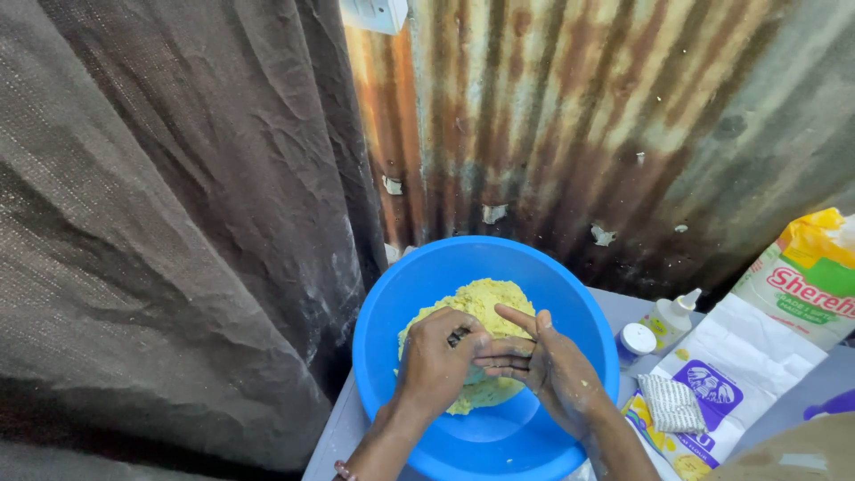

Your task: Kneading a large mass of yellow dough in a blue plastic bowl on a table.

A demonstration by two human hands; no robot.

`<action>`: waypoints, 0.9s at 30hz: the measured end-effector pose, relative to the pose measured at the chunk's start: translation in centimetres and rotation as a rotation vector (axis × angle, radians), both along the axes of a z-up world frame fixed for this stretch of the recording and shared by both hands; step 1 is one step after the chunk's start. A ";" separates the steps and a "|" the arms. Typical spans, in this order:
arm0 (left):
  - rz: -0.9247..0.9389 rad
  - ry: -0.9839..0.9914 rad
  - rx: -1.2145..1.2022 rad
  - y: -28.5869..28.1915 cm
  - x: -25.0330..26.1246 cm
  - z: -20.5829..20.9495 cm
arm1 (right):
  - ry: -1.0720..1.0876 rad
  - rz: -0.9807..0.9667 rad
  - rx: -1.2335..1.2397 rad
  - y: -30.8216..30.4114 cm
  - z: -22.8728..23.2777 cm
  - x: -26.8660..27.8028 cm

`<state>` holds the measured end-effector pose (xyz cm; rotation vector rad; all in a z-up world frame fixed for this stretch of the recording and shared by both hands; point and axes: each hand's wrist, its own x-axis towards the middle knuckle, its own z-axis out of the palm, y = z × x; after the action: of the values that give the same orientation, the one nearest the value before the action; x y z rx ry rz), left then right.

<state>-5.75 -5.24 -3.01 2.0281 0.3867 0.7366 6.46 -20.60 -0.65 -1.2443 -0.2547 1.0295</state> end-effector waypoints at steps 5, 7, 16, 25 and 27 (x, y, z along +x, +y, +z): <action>0.085 0.258 -0.204 -0.7 -1.4 3.6 | 0.005 0.073 0.135 -0.4 -1.3 0.9; 0.085 0.169 -0.145 -1.4 -0.5 2.1 | 0.041 0.064 0.161 -0.6 -0.7 0.9; -0.011 0.034 -0.076 -5.1 1.1 -0.1 | 0.127 0.173 0.413 -1.3 -3.0 1.9; -0.073 -0.108 0.421 -4.8 3.4 -3.7 | 0.147 0.027 0.353 -1.0 -1.3 0.7; -0.092 -0.141 0.451 -3.8 3.5 -3.8 | 0.214 -0.138 0.183 -0.8 -0.2 -0.4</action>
<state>-2.23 -9.03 -6.78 2.3737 0.0435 0.9680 6.05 -21.40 -0.82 -0.9647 -0.0938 0.9878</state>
